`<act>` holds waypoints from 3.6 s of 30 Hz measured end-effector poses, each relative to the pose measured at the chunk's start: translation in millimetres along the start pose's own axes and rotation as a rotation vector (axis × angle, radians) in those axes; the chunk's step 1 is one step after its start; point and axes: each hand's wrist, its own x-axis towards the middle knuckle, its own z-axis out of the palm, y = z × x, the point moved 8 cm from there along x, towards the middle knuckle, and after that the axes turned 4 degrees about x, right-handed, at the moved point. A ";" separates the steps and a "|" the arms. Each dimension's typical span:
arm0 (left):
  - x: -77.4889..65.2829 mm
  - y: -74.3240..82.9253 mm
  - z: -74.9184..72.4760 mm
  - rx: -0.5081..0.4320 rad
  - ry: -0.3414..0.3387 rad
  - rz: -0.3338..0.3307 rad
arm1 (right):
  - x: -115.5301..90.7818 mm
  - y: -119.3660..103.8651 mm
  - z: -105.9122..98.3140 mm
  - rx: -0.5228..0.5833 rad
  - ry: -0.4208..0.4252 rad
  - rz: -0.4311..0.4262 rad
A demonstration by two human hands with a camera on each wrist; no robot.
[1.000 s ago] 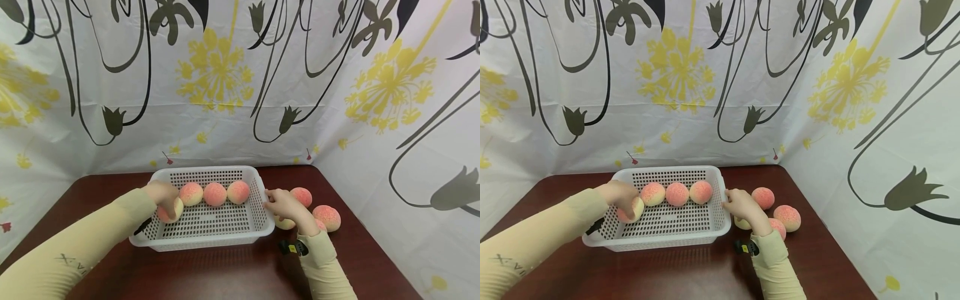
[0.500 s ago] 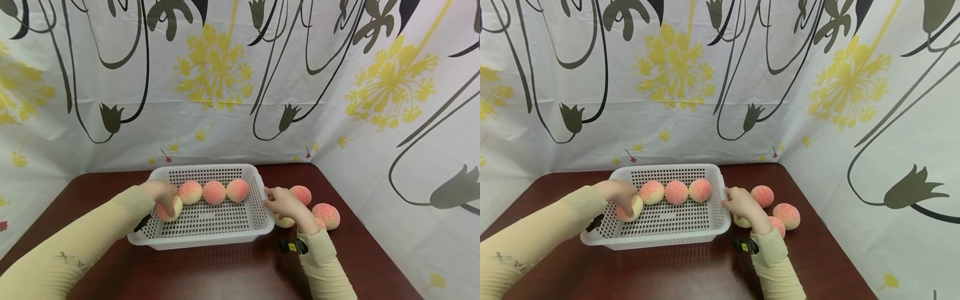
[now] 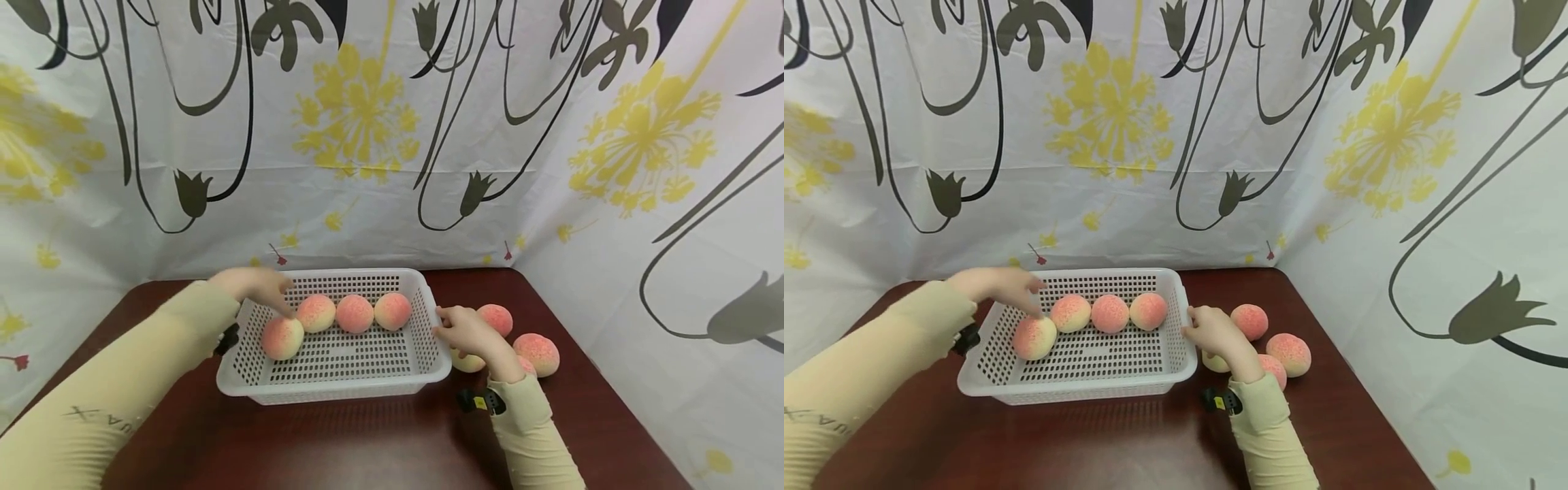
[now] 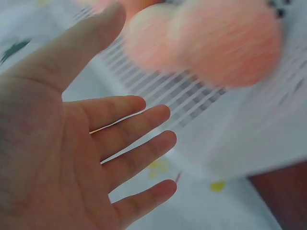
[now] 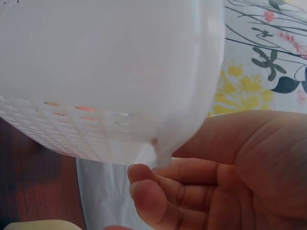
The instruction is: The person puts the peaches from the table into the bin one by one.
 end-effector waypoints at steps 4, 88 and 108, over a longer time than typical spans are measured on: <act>-19.6 -10.3 -35.7 -0.065 0.175 0.082 | 0.4 -0.1 -1.4 -0.008 0.006 -0.005; -28.8 -82.8 110.0 -1.563 0.054 0.639 | -0.3 -3.6 5.6 -0.035 0.008 -0.001; -21.7 -80.6 109.3 -1.610 0.046 0.661 | 1.5 -6.5 -1.6 -0.103 -0.007 -0.046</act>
